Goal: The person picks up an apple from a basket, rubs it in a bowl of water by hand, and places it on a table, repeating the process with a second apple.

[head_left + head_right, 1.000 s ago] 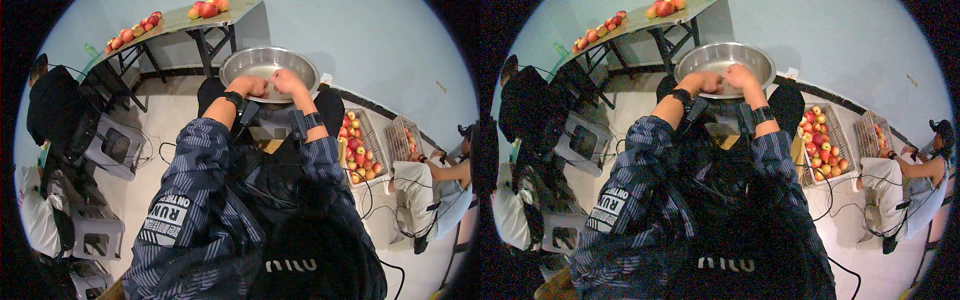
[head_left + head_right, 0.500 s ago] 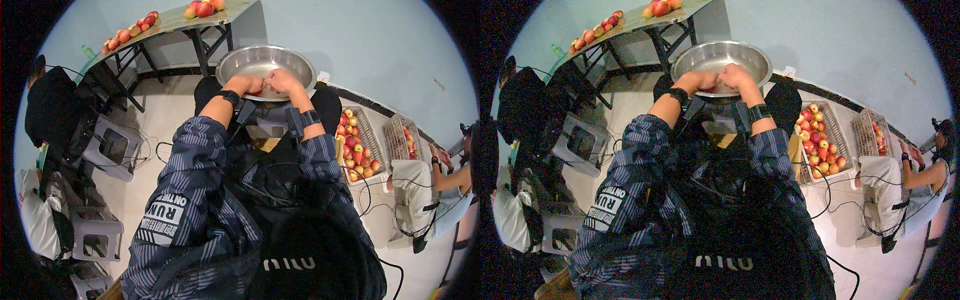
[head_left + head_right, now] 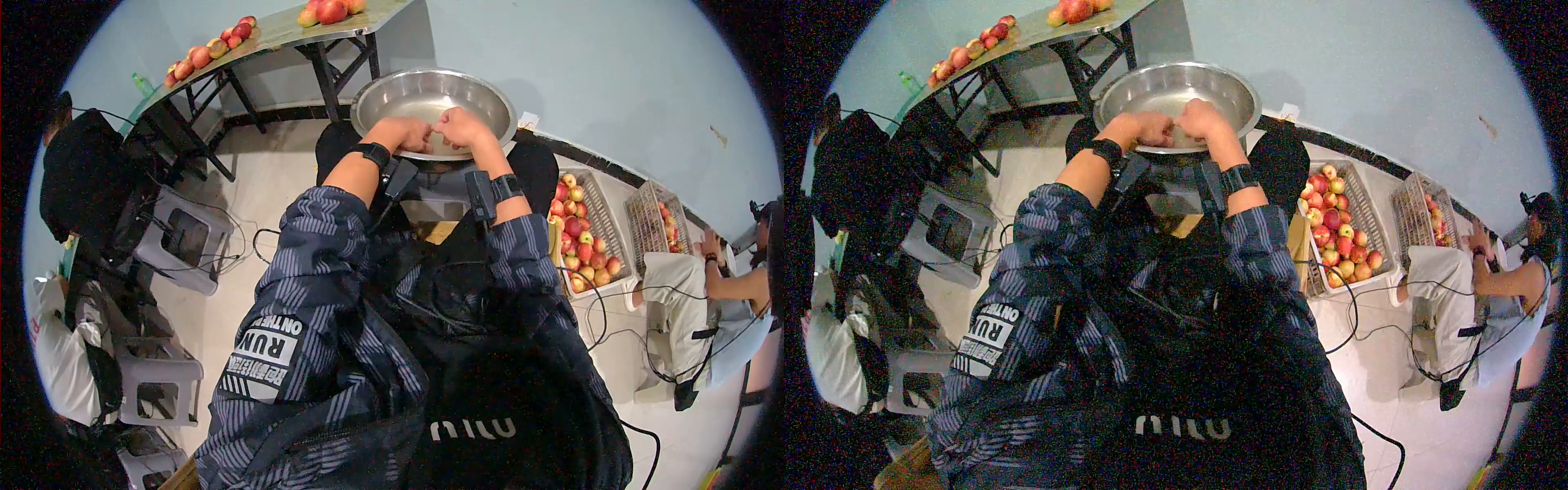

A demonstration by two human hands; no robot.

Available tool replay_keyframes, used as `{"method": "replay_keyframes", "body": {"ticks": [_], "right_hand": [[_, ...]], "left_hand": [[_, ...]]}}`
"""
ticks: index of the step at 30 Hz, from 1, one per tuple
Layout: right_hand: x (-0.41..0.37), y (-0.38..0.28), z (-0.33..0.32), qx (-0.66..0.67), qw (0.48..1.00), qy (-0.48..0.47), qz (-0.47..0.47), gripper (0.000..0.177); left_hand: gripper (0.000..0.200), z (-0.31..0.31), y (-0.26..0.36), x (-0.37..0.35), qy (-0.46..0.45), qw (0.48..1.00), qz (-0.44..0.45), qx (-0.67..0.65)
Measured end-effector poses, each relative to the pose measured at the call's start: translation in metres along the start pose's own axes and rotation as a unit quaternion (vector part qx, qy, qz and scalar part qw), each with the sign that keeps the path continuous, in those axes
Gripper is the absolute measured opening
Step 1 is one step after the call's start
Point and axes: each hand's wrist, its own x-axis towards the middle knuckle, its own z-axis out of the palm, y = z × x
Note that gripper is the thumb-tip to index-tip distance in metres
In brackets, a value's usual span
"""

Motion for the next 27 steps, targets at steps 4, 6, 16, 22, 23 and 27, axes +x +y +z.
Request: {"method": "replay_keyframes", "body": {"ticks": [4, 6, 16, 22, 23, 27], "right_hand": [[-0.003, -0.006, -0.003, -0.003, 1.0, -0.013, 0.002, 0.025], [-0.005, -0.007, -0.004, -0.008, 1.0, -0.011, 0.004, 0.023], [0.012, 0.008, 0.004, -0.008, 1.0, -0.002, 0.027, 0.032], [0.006, 0.0, -0.001, 0.012, 0.998, -0.022, 0.049, 0.032], [0.004, -0.002, -0.002, 0.011, 0.998, -0.025, 0.052, 0.032], [0.002, -0.005, -0.004, 0.01, 0.997, -0.035, 0.062, 0.032]], "left_hand": [[0.035, 0.003, -0.008, 0.007, 0.003, 0.999, 0.018, -0.04], [0.035, 0.004, -0.008, 0.011, -0.003, 0.998, 0.007, -0.058], [0.039, 0.0, -0.002, 0.002, 0.01, 0.999, 0.03, 0.033], [0.042, 0.006, -0.006, 0.008, 0.021, 0.998, 0.027, -0.046], [0.043, 0.006, -0.007, 0.009, 0.018, 0.997, 0.028, -0.071], [0.044, 0.004, -0.008, 0.015, 0.001, 0.998, -0.003, -0.058]]}}
